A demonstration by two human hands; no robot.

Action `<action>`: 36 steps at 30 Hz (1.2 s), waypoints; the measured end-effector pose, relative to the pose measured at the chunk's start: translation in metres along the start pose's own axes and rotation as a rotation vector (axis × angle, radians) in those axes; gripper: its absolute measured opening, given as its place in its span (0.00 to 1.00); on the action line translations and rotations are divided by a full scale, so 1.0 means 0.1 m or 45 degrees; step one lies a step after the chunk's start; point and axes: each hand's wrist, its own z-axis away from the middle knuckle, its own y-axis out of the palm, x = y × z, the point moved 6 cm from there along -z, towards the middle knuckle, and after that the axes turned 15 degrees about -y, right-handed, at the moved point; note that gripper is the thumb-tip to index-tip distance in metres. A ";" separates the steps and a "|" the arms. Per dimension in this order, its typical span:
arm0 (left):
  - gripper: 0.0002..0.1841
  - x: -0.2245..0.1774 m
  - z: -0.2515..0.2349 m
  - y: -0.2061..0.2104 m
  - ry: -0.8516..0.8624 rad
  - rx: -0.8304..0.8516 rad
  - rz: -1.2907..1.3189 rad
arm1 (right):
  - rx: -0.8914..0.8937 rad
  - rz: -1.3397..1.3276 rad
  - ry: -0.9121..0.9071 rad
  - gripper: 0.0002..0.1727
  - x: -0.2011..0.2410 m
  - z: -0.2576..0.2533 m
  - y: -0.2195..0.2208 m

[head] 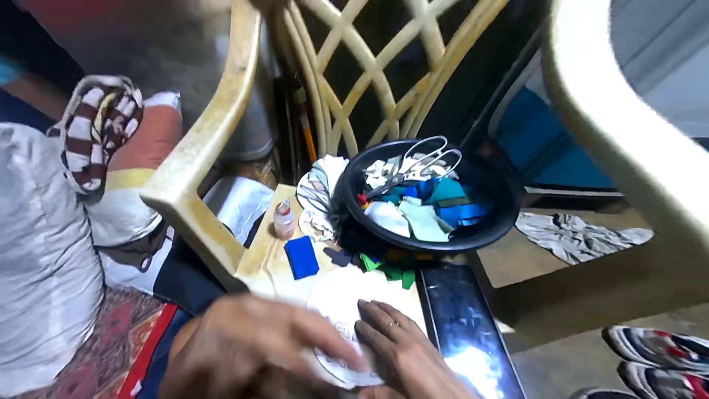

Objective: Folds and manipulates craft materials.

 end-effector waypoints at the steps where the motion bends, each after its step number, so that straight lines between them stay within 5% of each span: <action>1: 0.09 0.18 -0.13 -0.17 -0.016 -0.118 -0.051 | 0.005 -0.020 0.008 0.40 0.00 -0.01 -0.01; 3: 0.07 0.46 -0.44 -0.41 -0.198 -0.505 -0.349 | -0.003 -0.053 0.025 0.40 0.00 -0.05 -0.01; 5: 0.07 0.66 -0.83 -0.56 -0.423 -0.620 -0.640 | 0.004 -0.040 0.043 0.41 0.01 -0.08 -0.02; 9: 0.09 1.01 -1.66 -0.78 -0.769 -0.383 -0.986 | 0.042 -0.047 0.064 0.44 0.01 -0.10 -0.04; 14: 0.08 1.58 -2.21 -0.86 -0.715 -0.127 -1.114 | 0.016 -0.060 0.061 0.45 -0.02 -0.11 -0.05; 19: 0.09 1.83 -2.34 -0.77 -0.676 0.102 -1.205 | 0.005 -0.081 0.058 0.42 -0.04 -0.11 -0.04; 26: 0.24 1.86 -2.28 -0.65 -0.708 0.169 -1.459 | 0.016 -0.073 0.053 0.40 -0.02 -0.12 -0.04; 32: 0.18 1.75 -2.31 -0.68 -0.763 0.215 -1.395 | 0.010 -0.084 0.063 0.38 -0.02 -0.13 -0.05; 36: 0.23 1.75 -2.32 -0.69 -0.844 0.245 -1.388 | 0.005 -0.075 0.067 0.37 -0.01 -0.15 -0.03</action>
